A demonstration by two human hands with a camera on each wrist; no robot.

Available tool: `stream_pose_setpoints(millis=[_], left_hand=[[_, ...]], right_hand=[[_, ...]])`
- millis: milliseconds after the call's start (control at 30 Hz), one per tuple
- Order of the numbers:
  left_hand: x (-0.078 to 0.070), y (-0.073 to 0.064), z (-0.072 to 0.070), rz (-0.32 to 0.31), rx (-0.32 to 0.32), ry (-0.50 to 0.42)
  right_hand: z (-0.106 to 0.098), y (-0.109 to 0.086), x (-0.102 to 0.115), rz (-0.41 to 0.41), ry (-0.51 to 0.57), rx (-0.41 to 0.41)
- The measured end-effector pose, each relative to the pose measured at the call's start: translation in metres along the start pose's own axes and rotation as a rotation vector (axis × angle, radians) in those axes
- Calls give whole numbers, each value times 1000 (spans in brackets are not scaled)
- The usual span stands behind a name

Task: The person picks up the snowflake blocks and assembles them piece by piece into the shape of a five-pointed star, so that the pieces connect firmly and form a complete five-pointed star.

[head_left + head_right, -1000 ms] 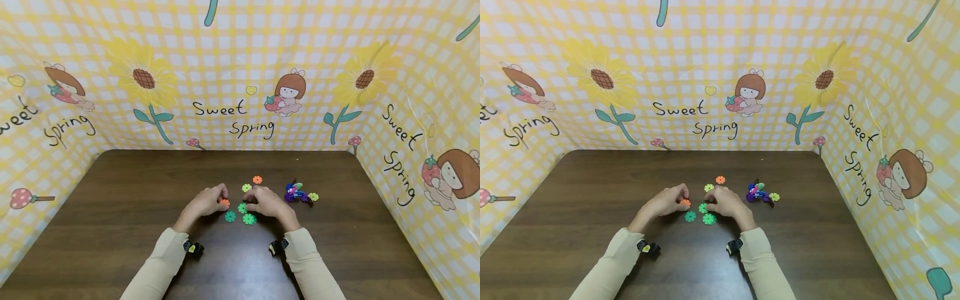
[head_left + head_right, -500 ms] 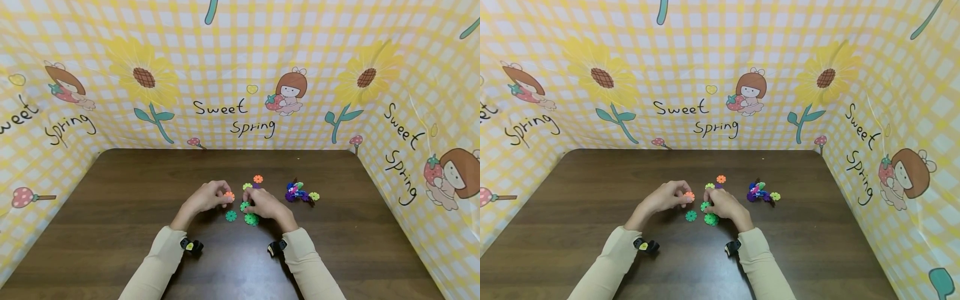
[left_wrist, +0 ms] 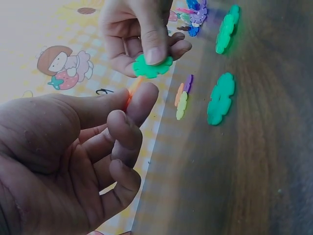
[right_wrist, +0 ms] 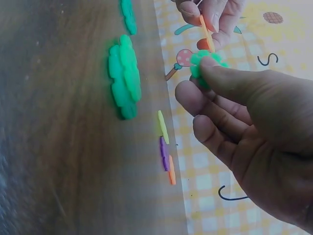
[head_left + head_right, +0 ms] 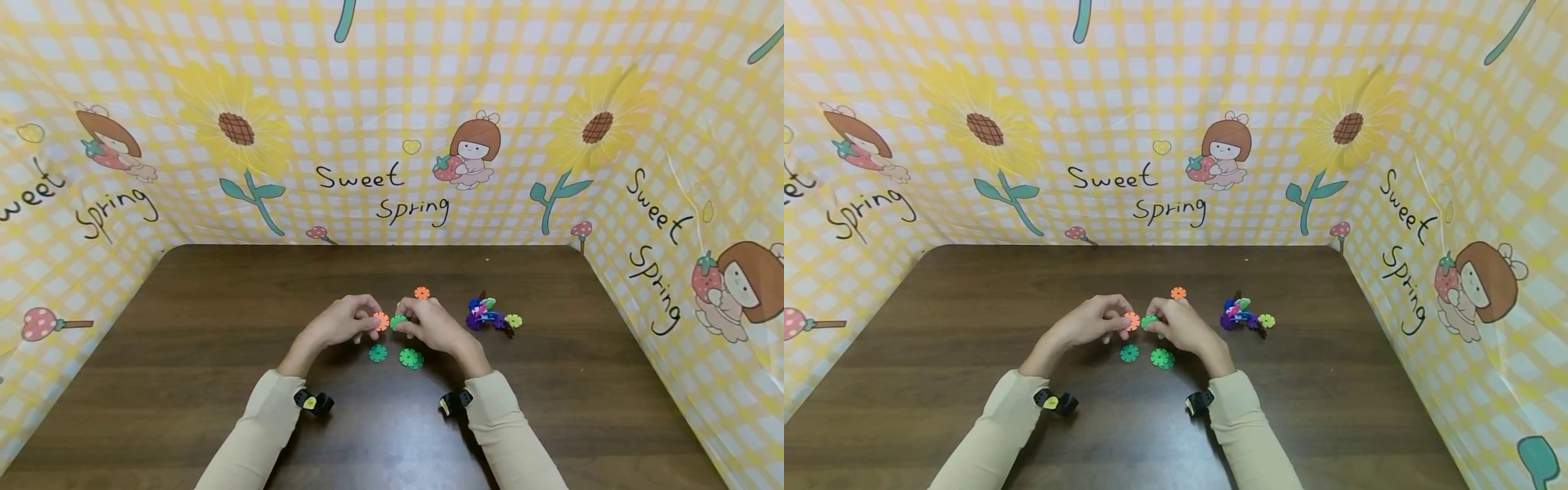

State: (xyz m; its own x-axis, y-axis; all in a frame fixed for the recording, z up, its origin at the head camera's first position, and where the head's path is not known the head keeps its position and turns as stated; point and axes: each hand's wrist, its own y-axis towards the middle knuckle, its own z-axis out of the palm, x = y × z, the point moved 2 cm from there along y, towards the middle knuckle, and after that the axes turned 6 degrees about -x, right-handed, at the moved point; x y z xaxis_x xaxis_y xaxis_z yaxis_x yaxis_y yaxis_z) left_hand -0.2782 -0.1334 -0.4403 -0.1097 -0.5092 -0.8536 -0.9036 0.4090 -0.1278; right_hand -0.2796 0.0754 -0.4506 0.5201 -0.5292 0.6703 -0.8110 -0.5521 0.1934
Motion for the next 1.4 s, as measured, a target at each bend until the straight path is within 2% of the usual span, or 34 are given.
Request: stream_pose_setpoints(millis=[233, 433, 567, 800, 967, 1200, 1400], left_hand=[[-1, 0, 0, 18, 30, -27], [-2, 2, 3, 41, 64, -97], [-3, 2, 6, 41, 58, -130], [-6, -1, 7, 36, 85, -197], [-10, -1, 5, 48, 97, -211], [-11, -2, -5, 42, 93, -223], [-8, -2, -6, 13, 105, -180]], right_hand=[[-4, -1, 1, -14, 27, -24], [-6, 0, 4, -90, -33, -88], [-7, 0, 5, -124, -42, -137], [-8, 1, 6, -159, 6, -150], [-11, 2, 10, -175, 54, -127], [-1, 4, 8, -94, 174, -69], [15, 4, 2, -42, 112, 63]])
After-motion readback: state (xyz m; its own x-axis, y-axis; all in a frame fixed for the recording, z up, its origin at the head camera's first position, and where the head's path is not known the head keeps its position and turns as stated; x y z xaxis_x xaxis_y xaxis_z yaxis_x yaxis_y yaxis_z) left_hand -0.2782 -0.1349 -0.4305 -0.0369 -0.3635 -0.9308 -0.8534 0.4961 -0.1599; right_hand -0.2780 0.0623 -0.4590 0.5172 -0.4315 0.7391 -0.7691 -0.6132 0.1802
